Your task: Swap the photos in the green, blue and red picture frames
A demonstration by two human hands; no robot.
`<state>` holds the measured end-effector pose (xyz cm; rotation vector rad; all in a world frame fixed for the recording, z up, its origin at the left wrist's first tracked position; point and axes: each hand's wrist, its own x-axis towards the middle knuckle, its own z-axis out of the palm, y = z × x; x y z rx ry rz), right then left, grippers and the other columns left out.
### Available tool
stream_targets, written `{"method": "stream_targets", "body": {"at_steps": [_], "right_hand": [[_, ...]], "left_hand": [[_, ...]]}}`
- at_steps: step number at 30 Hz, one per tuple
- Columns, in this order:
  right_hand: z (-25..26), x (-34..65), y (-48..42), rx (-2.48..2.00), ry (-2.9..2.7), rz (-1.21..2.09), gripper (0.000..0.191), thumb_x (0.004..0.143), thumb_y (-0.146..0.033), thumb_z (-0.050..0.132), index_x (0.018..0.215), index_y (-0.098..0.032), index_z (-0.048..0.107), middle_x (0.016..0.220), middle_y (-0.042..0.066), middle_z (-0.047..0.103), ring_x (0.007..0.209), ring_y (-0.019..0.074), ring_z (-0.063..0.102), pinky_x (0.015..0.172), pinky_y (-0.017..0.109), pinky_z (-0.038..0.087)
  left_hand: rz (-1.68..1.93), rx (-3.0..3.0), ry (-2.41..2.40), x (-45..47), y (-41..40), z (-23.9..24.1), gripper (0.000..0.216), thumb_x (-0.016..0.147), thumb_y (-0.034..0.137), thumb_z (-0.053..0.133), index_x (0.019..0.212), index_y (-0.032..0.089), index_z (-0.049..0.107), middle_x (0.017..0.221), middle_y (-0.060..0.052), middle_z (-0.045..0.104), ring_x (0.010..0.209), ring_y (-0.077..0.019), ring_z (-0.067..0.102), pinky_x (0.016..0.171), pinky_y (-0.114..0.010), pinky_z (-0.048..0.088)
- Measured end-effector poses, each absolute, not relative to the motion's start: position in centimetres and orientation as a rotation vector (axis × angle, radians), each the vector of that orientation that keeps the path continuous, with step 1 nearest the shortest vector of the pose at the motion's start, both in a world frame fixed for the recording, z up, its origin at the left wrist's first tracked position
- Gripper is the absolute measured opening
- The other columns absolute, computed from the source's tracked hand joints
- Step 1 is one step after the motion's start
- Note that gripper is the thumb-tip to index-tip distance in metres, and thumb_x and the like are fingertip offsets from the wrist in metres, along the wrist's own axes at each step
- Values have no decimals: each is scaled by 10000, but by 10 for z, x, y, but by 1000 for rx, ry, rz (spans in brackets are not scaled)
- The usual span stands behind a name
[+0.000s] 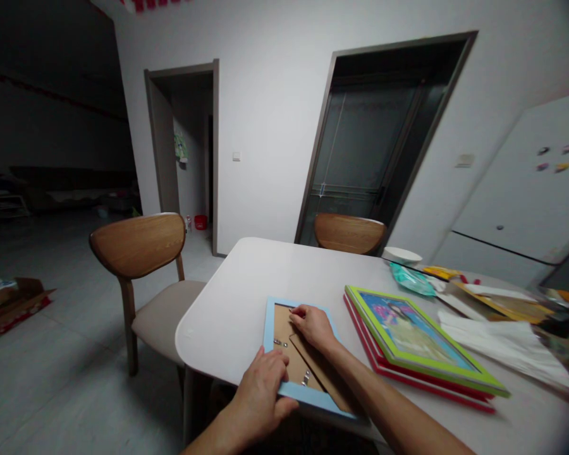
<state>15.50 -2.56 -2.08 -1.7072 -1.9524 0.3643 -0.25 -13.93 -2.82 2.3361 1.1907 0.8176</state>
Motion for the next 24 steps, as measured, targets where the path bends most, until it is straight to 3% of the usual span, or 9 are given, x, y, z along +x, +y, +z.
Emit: {"method": "stream_targets", "body": {"at_steps": [9,19,24], "right_hand": [[-29,167,0,-2015,-1806,297,243,659,-408,520,669,-195,637,671,41,653,580,135,552,459,221,306],[-27,170,-4,-2085,-1686,296,212,632,-362,532,675,-180,633,755,100,655,722,200,589,545,261,375],[-18,168,-14,-1902,-1669,384,216,642,-356,529,605,-162,616,683,96,650,701,197,587,609,286,395]], "left_hand": [[788,2329,1215,-2,-149,-22,326,603,153,622,893,180,476,1084,-80,531,1050,-219,450,1005,-433,182],[726,2336,1233,7,-159,-20,369,594,150,629,933,172,485,1100,-81,524,1066,-206,439,1020,-412,156],[521,2425,1297,27,-159,-16,446,549,209,675,957,138,507,1222,-144,435,1163,-290,332,1008,-488,122]]}}
